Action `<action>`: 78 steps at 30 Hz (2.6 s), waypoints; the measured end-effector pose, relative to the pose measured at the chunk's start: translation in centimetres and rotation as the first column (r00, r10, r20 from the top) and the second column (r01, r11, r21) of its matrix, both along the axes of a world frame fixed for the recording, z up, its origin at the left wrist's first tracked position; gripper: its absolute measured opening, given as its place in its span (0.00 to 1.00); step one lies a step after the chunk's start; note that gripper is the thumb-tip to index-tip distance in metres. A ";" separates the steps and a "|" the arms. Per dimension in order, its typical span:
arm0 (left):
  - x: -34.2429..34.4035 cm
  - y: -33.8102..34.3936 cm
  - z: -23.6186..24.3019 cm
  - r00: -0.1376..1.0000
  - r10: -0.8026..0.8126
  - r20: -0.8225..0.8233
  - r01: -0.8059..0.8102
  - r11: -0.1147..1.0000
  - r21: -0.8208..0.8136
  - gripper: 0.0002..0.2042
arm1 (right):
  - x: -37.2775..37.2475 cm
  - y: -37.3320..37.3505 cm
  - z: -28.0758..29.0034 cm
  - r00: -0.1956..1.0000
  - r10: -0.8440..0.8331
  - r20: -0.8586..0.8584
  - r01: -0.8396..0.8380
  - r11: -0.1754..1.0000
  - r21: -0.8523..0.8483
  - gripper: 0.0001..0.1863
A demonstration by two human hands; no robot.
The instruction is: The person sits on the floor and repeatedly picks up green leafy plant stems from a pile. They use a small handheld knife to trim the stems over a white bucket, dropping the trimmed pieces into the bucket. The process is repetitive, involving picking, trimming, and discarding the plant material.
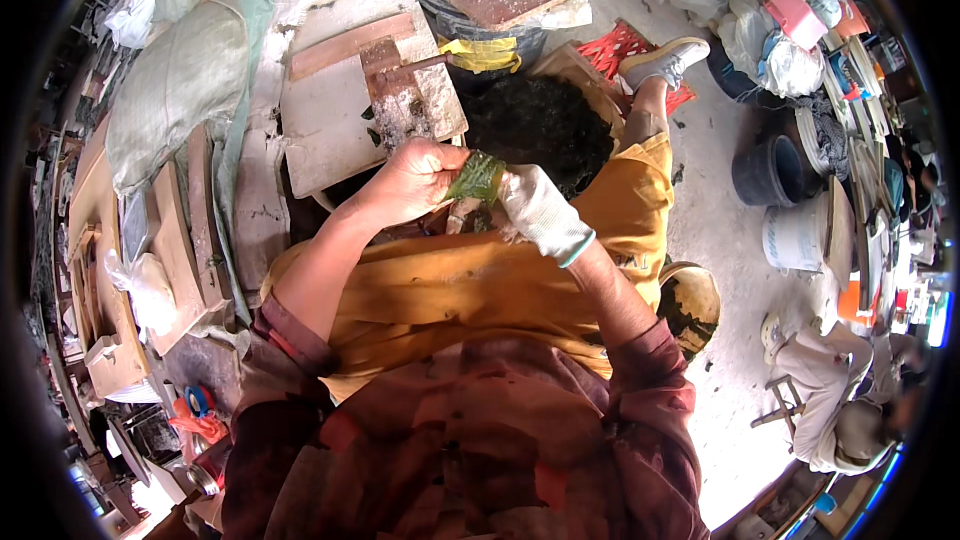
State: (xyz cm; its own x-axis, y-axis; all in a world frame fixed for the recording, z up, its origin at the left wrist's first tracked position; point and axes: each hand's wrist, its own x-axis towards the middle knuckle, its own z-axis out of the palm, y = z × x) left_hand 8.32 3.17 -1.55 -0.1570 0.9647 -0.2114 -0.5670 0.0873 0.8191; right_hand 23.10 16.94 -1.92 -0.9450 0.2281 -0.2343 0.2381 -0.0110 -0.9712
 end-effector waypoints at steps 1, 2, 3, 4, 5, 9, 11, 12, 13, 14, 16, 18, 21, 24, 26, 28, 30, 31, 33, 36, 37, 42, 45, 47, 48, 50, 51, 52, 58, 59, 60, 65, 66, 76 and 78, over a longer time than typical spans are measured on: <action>-0.7 -0.4 -0.2 0.994 -0.012 -0.110 0.014 1.000 0.021 0.07 | 0.3 0.2 -0.8 0.999 0.008 -0.032 -0.008 1.000 0.008 0.33; -1.4 -0.9 -0.3 0.975 -0.011 -0.221 0.020 0.999 0.039 0.06 | 0.1 -0.3 -0.1 0.998 0.021 -0.067 -0.019 1.000 0.018 0.39; -2.1 -1.5 -0.5 0.945 -0.002 -0.328 0.022 0.998 0.055 0.06 | 0.2 -0.1 1.4 0.997 -0.003 0.080 0.007 0.999 -0.046 0.42; -2.3 -1.4 0.4 0.818 0.128 -0.562 -0.086 0.991 0.100 0.06 | 0.5 0.5 1.5 0.999 0.038 -0.002 -0.038 0.995 -0.090 0.37; -2.5 -1.0 1.2 0.619 0.245 -0.746 -0.174 0.969 0.173 0.06 | 1.2 1.5 1.5 0.993 0.073 -0.087 -0.084 0.988 -0.128 0.33; -3.3 -1.0 1.9 0.437 0.341 -0.832 -0.298 0.928 0.224 0.05 | 1.3 1.6 2.9 0.977 0.127 0.172 -0.088 0.973 -0.214 0.21; -3.5 -0.8 1.9 0.361 0.148 -0.921 -0.277 0.960 0.046 0.07 | 1.4 0.9 4.5 0.983 0.053 0.178 0.005 0.951 -0.310 0.19; -3.6 -0.7 1.9 0.320 0.045 -0.946 -0.273 0.961 -0.046 0.08 | 1.5 1.0 4.7 0.983 0.050 0.176 0.012 0.943 -0.334 0.19; -3.5 -0.4 1.8 0.369 0.176 -0.913 -0.217 0.971 0.100 0.10 | 1.6 1.0 4.9 0.984 0.048 0.172 0.017 0.933 -0.361 0.19; -3.3 0.1 1.8 0.423 0.297 -0.856 -0.169 0.954 0.247 0.12 | 1.3 1.2 5.2 0.979 0.075 0.188 -0.029 0.971 -0.235 0.20; -2.8 0.3 2.0 0.669 0.241 -0.703 -0.008 0.948 0.317 0.23 | 1.1 1.2 4.7 0.984 0.074 0.160 -0.069 0.997 -0.035 0.20; -1.0 0.9 1.3 0.827 0.044 -0.561 0.045 0.989 0.144 0.30 | 0.6 1.4 4.6 0.972 0.056 0.227 -0.059 0.998 0.008 0.21; -0.2 0.9 1.8 0.858 -0.131 -0.497 0.045 0.982 -0.181 0.26 | 0.7 1.0 7.1 0.956 0.062 0.287 -0.061 0.998 -0.014 0.21; -1.5 1.2 0.5 0.721 0.112 -0.684 -0.177 0.984 -0.026 0.10 | 0.7 1.1 6.5 0.956 0.057 0.286 -0.087 0.992 0.093 0.19; -1.5 1.0 0.1 0.689 0.270 -0.672 -0.267 0.957 0.110 0.04 | 0.5 1.2 6.0 0.920 0.037 0.390 -0.105 0.982 0.155 0.18; -1.7 1.0 -0.3 0.646 0.364 -0.671 -0.337 0.925 0.177 0.04 | 0.1 0.7 3.6 0.963 -0.026 0.267 -0.082 0.919 0.385 0.18; -1.7 0.6 0.3 0.507 0.380 -0.774 -0.390 0.902 0.187 0.05 | 0.0 0.4 3.9 0.941 -0.148 0.305 -0.026 0.865 0.501 0.17; -1.8 0.4 0.8 0.621 0.387 -0.681 -0.425 0.897 0.121 0.06 | 0.0 0.6 3.3 0.966 -0.187 0.178 0.072 0.857 0.510 0.15; -2.1 0.1 1.8 0.802 0.401 -0.443 -0.453 0.891 -0.014 0.08 | 0.0 1.4 1.6 0.959 -0.271 -0.081 0.274 0.824 0.495 0.13; -1.9 -1.4 2.0 0.980 0.014 -0.197 -0.043 0.989 -0.144 0.10 | -1.1 2.5 3.3 0.975 -0.189 -0.118 0.212 0.950 0.229 0.11; -1.2 -1.6 1.7 0.988 -0.082 -0.134 0.059 0.984 -0.169 0.10 | -1.4 3.1 3.8 0.977 -0.108 -0.181 0.142 0.972 0.187 0.12; -0.7 -2.0 3.3 0.932 -0.270 -0.242 0.290 0.956 0.051 0.09 | -0.4 5.7 0.4 0.955 0.220 -0.197 -0.258 0.947 -0.194 0.30; -0.3 -2.0 1.4 0.890 0.015 -0.455 0.057 0.988 0.144 0.08 | -1.0 2.5 0.4 0.983 0.055 0.173 -0.013 0.972 -0.234 0.32; -0.2 -1.5 0.3 0.546 0.252 -0.799 0.038 0.946 0.323 0.09 | -0.3 -1.2 -0.6 0.996 0.090 0.003 -0.089 0.991 -0.101 0.31; -0.3 -1.3 -0.4 0.285 0.398 -0.872 0.047 0.903 0.427 0.10 | -0.1 -2.1 -1.3 0.990 0.135 -0.028 -0.137 0.946 -0.295 0.30; -0.6 -1.6 0.7 0.041 0.372 -0.927 0.117 0.920 0.374 0.10 | 0.3 -3.0 -3.5 0.976 0.206 -0.072 -0.200 0.716 -0.668 0.28; -0.7 -1.7 1.2 -0.084 0.357 -0.930 0.145 0.928 0.343 0.10 | 0.4 -3.3 -4.6 0.966 0.243 -0.087 -0.207 0.528 -0.823 0.27; -0.6 -1.9 1.3 -0.133 0.346 -0.929 0.121 0.936 0.331 0.08 | 0.2 -3.7 -5.2 0.952 0.283 -0.117 -0.204 0.304 -0.931 0.26; -1.3 -1.8 2.0 -0.294 0.560 -0.774 0.035 0.816 0.577 0.07 | -2.3 -4.5 -2.3 0.998 0.022 0.052 0.038 0.423 -0.905 0.20; -1.3 -1.8 1.7 -0.338 0.551 -0.763 0.003 0.811 0.584 0.07 | -2.4 -4.2 -1.6 1.000 0.019 -0.013 -0.021 0.466 -0.885 0.18; -1.3 -1.9 1.7 -0.357 0.483 -0.800 -0.057 0.843 0.535 0.07 | -2.7 -3.9 -0.7 0.998 -0.043 0.039 0.057 0.659 -0.750 0.18; -0.8 -1.7 1.6 -0.351 0.239 -0.905 -0.262 0.903 0.340 0.06 | -3.3 -2.5 0.0 0.963 -0.271 0.005 0.271 0.959 -0.080 0.26; -1.0 -1.6 0.9 -0.299 0.236 -0.925 -0.282 0.904 0.321 0.07 | -3.0 -2.3 0.1 0.966 -0.258 -0.023 0.254 0.961 -0.111 0.27; -1.0 -0.9 -0.7 0.064 0.357 -0.932 -0.283 0.902 0.326 0.06 | -4.8 0.2 -3.9 0.988 -0.081 -0.135 0.095 0.990 0.099 0.14; -0.8 -0.8 -0.7 0.173 0.367 -0.914 -0.296 0.905 0.307 0.07 | -4.6 -0.5 0.2 0.997 0.077 -0.015 -0.071 0.971 0.227 0.14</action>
